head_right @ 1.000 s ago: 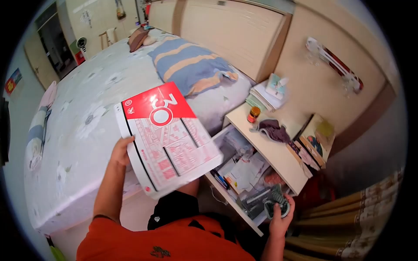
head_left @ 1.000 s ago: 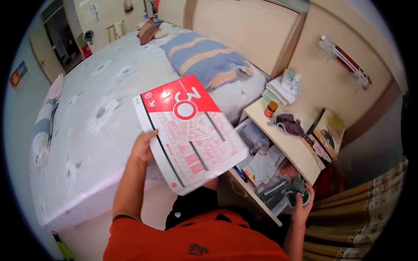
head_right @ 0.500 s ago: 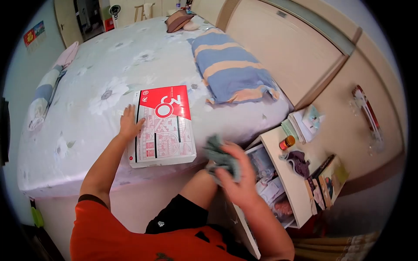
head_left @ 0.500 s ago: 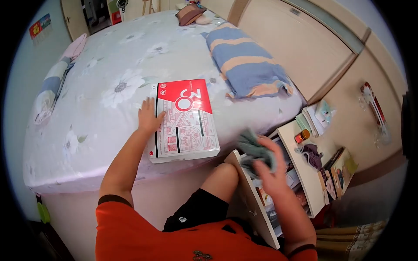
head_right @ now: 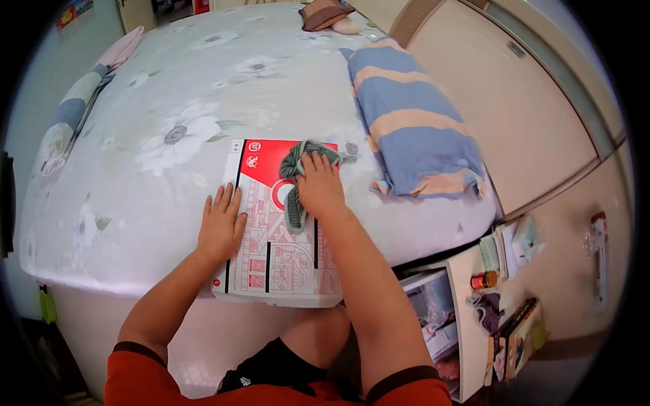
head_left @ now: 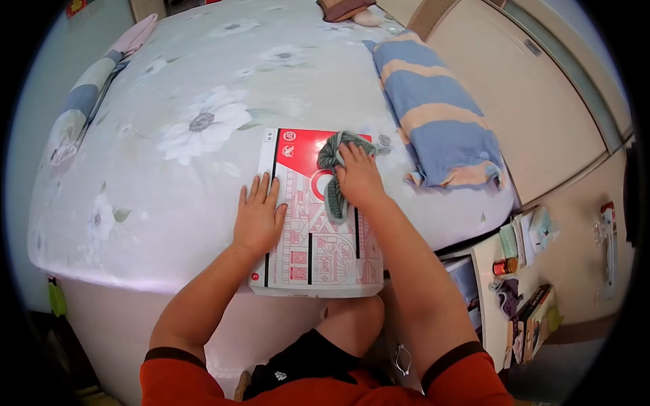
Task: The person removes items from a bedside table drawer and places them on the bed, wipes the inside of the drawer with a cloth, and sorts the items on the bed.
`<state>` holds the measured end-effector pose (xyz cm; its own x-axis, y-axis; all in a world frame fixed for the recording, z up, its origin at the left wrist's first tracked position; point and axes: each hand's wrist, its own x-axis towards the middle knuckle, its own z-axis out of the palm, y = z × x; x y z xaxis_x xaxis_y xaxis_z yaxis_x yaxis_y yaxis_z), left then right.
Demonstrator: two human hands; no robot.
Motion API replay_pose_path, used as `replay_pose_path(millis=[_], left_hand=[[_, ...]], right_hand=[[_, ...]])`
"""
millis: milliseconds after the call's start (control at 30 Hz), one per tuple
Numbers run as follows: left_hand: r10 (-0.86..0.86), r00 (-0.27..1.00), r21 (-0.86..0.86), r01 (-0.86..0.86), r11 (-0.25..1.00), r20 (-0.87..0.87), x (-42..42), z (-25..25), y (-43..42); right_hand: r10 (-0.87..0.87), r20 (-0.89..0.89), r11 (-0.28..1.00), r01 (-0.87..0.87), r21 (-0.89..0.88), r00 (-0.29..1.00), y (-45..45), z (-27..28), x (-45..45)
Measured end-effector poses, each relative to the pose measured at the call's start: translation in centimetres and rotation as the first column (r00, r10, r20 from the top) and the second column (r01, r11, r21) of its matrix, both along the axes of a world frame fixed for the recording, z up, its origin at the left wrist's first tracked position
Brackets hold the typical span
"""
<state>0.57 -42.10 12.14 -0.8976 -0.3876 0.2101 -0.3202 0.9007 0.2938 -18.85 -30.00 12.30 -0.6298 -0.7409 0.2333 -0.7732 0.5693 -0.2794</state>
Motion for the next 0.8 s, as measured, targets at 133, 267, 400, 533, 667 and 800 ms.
replay_pose_path(millis=[133,267,400,533,667,800], left_hand=[[0.020,0.979,0.253,0.033,0.967,-0.203,0.3,-0.6,-1.0],[0.099,0.907,0.480,0.122,0.869,-0.409,0.6,-0.4,-1.1],[0.175,0.842,0.530,0.148,0.835,-0.511,0.5,-0.7,-0.9],[0.004,0.973,0.132,0.027,0.991,-0.229,0.3,-0.3,-0.7],[0.040,0.999,-0.076,-0.039,0.996,0.013,-0.3,0.0,0.3],[0.059,0.998,-0.077,-0.057,0.995,0.021,-0.7,-0.5,0.3]], right_hand=[[0.051,0.086,0.999,-0.051,-0.010,0.995,-3.9,0.6,0.8],[0.348,0.086,0.937,-0.346,-0.044,0.933,-6.2,0.1,6.8],[0.402,0.078,0.915,-0.401,-0.036,0.912,-2.7,0.9,10.0],[0.393,0.034,0.917,-0.394,0.058,0.919,1.9,1.6,9.7],[0.070,-0.046,0.992,-0.065,0.104,0.996,5.5,1.6,4.2],[0.081,0.054,0.993,-0.085,0.082,0.995,7.5,1.4,6.6]])
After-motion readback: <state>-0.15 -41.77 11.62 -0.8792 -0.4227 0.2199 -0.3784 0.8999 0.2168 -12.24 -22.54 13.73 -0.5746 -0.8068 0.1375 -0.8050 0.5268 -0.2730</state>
